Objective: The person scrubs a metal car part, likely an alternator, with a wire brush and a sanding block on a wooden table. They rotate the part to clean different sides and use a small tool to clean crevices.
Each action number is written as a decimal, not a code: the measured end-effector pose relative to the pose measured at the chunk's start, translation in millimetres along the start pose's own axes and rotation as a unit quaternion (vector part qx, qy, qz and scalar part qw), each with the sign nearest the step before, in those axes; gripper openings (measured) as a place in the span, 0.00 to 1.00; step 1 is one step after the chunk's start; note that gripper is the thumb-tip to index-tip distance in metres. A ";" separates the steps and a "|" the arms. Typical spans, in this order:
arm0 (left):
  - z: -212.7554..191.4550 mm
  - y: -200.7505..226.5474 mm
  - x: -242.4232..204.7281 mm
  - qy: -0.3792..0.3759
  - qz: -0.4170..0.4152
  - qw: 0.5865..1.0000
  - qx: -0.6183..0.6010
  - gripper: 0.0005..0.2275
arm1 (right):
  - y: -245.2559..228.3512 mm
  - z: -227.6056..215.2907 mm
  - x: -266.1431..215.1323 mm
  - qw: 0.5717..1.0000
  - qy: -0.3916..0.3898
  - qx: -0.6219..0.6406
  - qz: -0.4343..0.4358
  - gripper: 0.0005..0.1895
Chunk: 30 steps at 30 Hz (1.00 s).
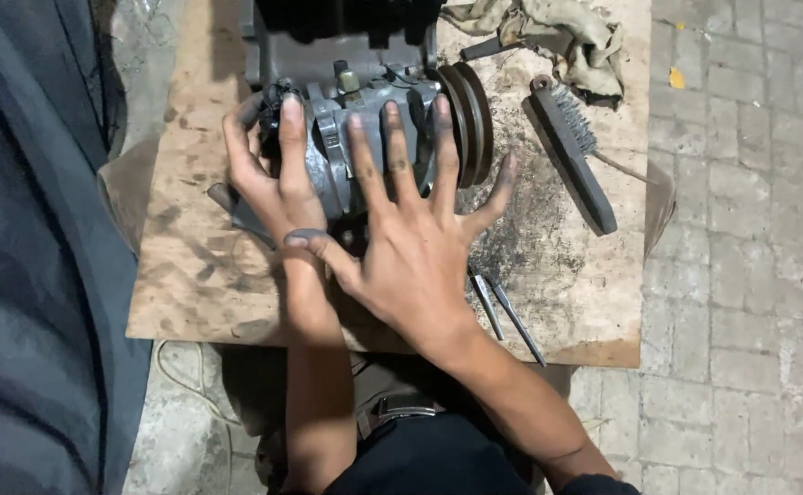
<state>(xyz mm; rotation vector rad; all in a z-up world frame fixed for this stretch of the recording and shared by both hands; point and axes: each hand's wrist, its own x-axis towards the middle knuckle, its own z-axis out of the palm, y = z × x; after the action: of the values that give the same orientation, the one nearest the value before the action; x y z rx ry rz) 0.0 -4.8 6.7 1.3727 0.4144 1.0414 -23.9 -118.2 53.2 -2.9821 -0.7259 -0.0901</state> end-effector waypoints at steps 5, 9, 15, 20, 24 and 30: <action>-0.7 -8.5 -2.8 0.002 -0.013 0.999 -0.039 0.12 | 0.0 -1.2 2.3 1.000 -0.010 0.002 0.022 0.56; -2.1 -1.6 -0.3 -0.017 0.017 1.000 0.020 0.12 | 7.5 11.3 -14.3 0.999 0.034 -0.022 0.012 0.50; -4.8 -15.7 3.3 -0.023 0.022 0.999 0.002 0.14 | 3.4 15.2 8.0 0.994 0.070 -0.074 0.029 0.55; -3.3 -4.3 1.6 -0.023 0.033 0.998 0.037 0.13 | 7.3 11.9 -8.6 0.997 0.061 -0.052 0.019 0.54; -3.7 -0.6 -2.5 -0.020 -0.007 0.999 0.025 0.14 | 12.3 22.7 -13.4 0.996 0.061 -0.070 0.016 0.51; -4.3 -6.8 1.6 -0.021 0.029 0.999 0.034 0.13 | 10.0 15.8 -2.0 0.996 0.073 -0.054 0.019 0.51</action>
<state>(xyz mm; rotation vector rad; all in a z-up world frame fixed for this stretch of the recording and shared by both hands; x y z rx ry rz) -0.1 0.0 0.0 1.4734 0.3841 1.0524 -20.4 -126.7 36.8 -3.0471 -0.6673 -0.3529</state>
